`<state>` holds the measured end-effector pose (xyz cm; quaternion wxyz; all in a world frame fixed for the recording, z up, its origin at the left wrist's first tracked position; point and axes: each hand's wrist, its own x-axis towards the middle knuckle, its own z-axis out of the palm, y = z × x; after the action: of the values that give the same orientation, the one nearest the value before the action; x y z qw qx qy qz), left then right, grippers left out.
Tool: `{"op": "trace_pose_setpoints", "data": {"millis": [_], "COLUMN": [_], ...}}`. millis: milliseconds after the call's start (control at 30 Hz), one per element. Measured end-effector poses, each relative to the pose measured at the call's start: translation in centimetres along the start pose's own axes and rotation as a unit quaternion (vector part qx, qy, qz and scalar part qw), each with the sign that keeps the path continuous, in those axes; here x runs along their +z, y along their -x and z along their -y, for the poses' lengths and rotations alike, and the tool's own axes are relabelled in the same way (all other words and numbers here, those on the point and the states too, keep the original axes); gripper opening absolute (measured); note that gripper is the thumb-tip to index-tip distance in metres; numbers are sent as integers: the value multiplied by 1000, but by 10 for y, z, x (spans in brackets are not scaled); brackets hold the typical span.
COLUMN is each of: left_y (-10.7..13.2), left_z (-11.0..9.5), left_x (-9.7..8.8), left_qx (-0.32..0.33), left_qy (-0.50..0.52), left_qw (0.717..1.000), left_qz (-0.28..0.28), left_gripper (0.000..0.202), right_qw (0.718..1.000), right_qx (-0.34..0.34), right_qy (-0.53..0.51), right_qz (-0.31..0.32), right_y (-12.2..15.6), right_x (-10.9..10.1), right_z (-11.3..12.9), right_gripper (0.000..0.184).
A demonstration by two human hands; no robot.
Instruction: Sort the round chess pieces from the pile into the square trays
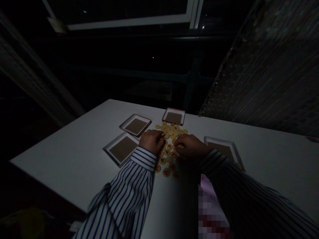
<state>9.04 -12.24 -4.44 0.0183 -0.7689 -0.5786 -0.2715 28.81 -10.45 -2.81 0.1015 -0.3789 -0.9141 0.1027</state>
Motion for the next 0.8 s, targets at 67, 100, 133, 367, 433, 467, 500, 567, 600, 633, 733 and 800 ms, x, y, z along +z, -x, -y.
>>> {"op": "trace_pose_setpoints", "data": {"millis": [67,100,133,367,433,467,500,567,600,633,733,800], "left_y": [-1,-1,-2,-5,-5,-6,-6,-6,-6,-7,-7,-7], "left_z": [0,-1,-1,-8,-10,-11,-12,-12,-12,-11,-11,-11], "left_x": [2,3,3,5,4,4,4,5,6,7,9,10], "left_qx": [0,0,1,19,25,28,30,30,29,28,27,26], "left_qy": [-1,-1,-2,-11,-20,-25,-30,-34,-33,-32,-32,-36], "left_qw": [1000,1000,1000,999,998,998,998,998,998,998,998,998], "left_qz": [7,11,15,48,50,50,49,43,41,39,36,36], "left_gripper": [26,26,27,23,21,20,20,19,19,19,18,18], "right_qw": [1000,1000,1000,999,999,999,999,998,998,998,997,996], "right_qx": [1,1,1,8,11,12,14,15,16,17,22,27], "right_qy": [-2,-2,-2,0,2,3,2,0,-1,-1,-2,-2], "right_qz": [-3,-6,-9,-44,-49,-51,-53,-59,-64,-67,-75,-80], "right_y": [0,0,0,-1,-1,-1,-1,-2,-2,-2,-2,-2], "right_x": [-1,-1,-2,-1,0,0,0,0,0,0,-1,0], "right_z": [0,0,1,5,6,6,6,6,6,6,7,7], "right_gripper": [17,17,17,16,17,17,16,16,16,16,16,16]}}
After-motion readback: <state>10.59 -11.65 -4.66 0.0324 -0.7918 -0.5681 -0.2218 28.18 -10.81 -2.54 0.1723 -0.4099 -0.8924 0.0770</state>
